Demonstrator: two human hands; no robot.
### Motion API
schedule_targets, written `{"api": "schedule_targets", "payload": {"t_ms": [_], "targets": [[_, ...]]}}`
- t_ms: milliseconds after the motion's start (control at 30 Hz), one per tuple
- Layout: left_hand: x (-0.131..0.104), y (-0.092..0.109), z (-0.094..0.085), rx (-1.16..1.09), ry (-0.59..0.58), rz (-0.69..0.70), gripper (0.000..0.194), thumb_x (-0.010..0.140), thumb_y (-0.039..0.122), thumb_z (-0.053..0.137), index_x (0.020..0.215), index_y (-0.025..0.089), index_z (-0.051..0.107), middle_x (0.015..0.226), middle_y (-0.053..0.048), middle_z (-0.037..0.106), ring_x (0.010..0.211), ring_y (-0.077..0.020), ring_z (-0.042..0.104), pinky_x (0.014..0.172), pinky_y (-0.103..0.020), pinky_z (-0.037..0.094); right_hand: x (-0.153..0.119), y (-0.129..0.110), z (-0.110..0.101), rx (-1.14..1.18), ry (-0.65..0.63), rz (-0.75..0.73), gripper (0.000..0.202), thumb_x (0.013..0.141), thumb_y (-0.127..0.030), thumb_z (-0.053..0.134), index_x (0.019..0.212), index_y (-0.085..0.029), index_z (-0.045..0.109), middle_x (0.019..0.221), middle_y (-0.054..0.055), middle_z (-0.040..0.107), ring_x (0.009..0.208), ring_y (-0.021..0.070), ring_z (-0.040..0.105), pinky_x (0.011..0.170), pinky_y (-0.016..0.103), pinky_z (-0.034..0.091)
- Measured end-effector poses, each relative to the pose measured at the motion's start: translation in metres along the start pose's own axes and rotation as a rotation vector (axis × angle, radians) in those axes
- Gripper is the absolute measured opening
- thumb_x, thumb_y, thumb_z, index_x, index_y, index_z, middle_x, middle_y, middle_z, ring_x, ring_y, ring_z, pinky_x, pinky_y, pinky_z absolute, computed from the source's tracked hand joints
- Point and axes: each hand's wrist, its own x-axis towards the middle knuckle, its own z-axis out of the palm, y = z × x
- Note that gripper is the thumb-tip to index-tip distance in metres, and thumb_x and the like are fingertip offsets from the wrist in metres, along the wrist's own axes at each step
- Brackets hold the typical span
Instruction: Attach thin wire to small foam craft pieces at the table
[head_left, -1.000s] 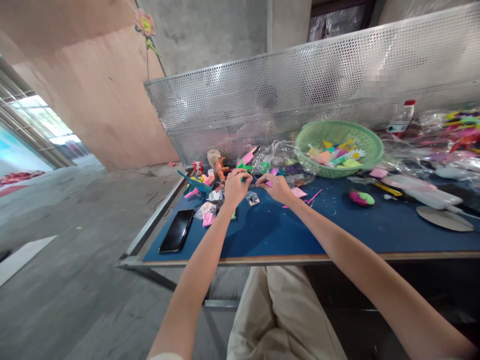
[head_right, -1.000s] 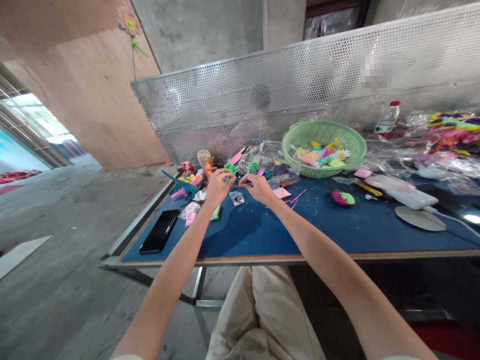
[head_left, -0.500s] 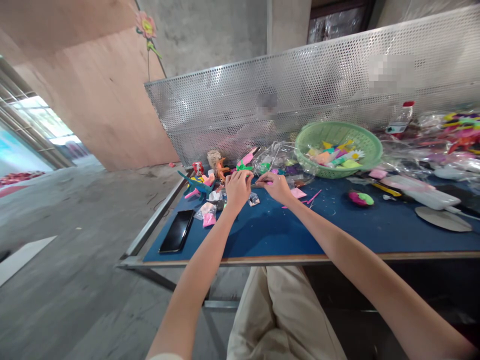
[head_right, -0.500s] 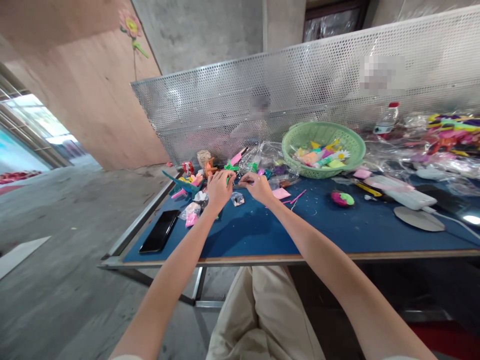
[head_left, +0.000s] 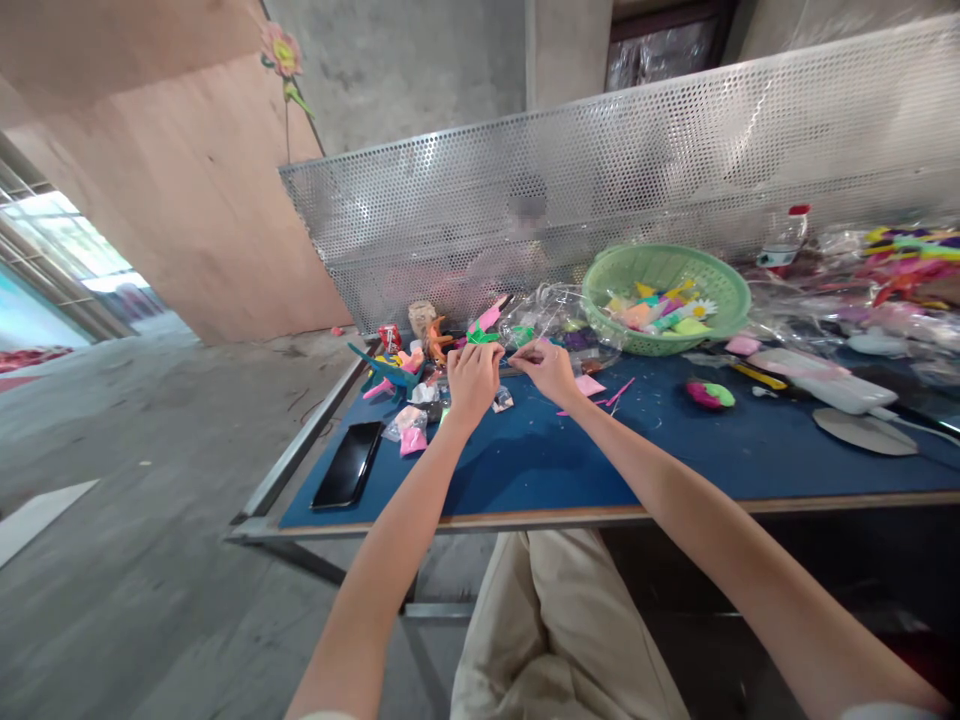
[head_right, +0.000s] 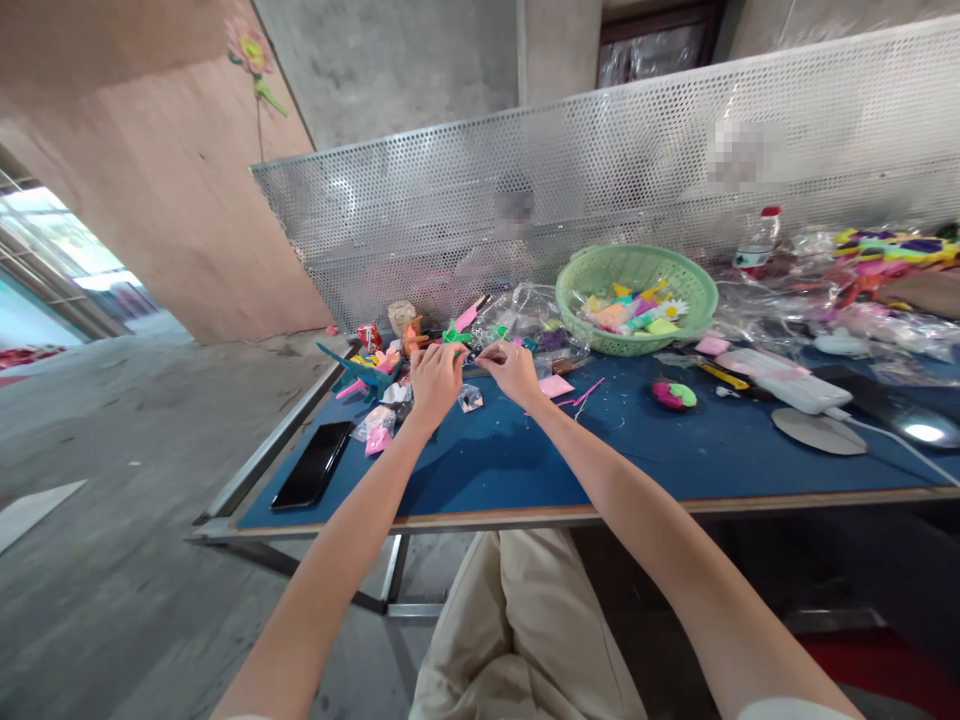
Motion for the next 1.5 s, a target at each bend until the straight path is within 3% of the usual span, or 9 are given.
{"api": "schedule_targets", "payload": {"t_ms": [267,467,600,867,1067,1300,1500], "targets": [[0.002,0.0,-0.002,-0.042,0.051,0.029,0.029,0.105,0.033,0.04,0.103,0.024,0.067,0.101,-0.006,0.077,0.096,-0.0218,0.065,0.092,-0.039,0.035,0.002,0.002,-0.004,-0.054,0.055,0.099,0.023,0.074,-0.043,0.077,0.075,-0.02,0.07,0.075,0.006,0.076,0.074,0.0257,0.074,0.069,0.036,0.058],[0.001,-0.01,0.006,-0.092,0.03,-0.157,0.028,0.101,0.041,0.05,0.1,0.024,0.071,0.109,-0.007,0.074,0.106,-0.0251,0.062,0.092,-0.038,0.039,0.001,0.0,-0.007,-0.163,-0.037,-0.096,0.019,0.086,-0.039,0.068,0.079,-0.022,0.072,0.084,0.005,0.077,0.08,0.0221,0.073,0.079,0.034,0.056],[-0.001,-0.013,0.009,-0.143,-0.069,-0.23,0.024,0.097,0.041,0.057,0.099,0.026,0.076,0.121,-0.006,0.071,0.115,-0.027,0.06,0.096,-0.04,0.042,0.0,0.002,-0.008,-0.229,-0.107,-0.165,0.014,0.088,-0.031,0.066,0.081,-0.023,0.074,0.087,0.004,0.078,0.08,0.021,0.072,0.079,0.032,0.054],[-0.003,-0.009,0.018,-0.151,-0.235,-0.197,0.017,0.095,0.033,0.061,0.1,0.027,0.076,0.121,-0.005,0.073,0.115,-0.0285,0.062,0.099,-0.045,0.044,-0.001,0.009,-0.006,-0.257,-0.148,-0.229,0.017,0.09,-0.022,0.06,0.087,-0.023,0.077,0.089,0.004,0.078,0.08,0.0208,0.071,0.078,0.032,0.053],[-0.003,-0.011,0.018,-0.149,-0.298,-0.154,0.021,0.098,0.032,0.055,0.1,0.025,0.074,0.112,-0.005,0.075,0.108,-0.0252,0.065,0.094,-0.04,0.045,-0.001,0.016,-0.005,-0.257,-0.149,-0.256,0.016,0.089,-0.021,0.059,0.085,-0.023,0.075,0.088,0.004,0.078,0.079,0.0204,0.071,0.076,0.031,0.053],[-0.005,-0.002,0.021,0.037,-0.287,-0.093,0.028,0.1,0.029,0.046,0.114,0.022,0.069,0.105,-0.01,0.077,0.104,-0.0272,0.067,0.095,-0.043,0.041,-0.002,0.019,-0.003,-0.335,-0.162,-0.237,0.017,0.09,-0.018,0.056,0.088,-0.023,0.072,0.09,0.003,0.077,0.079,0.0205,0.071,0.077,0.032,0.052],[-0.003,-0.003,0.022,-0.035,-0.217,-0.133,0.03,0.1,0.032,0.048,0.124,0.025,0.065,0.115,-0.011,0.075,0.107,-0.0286,0.067,0.094,-0.043,0.042,-0.002,0.018,0.001,-0.303,-0.109,-0.291,0.012,0.09,-0.02,0.056,0.088,-0.022,0.067,0.093,0.008,0.075,0.086,0.0235,0.07,0.08,0.035,0.053]]}}
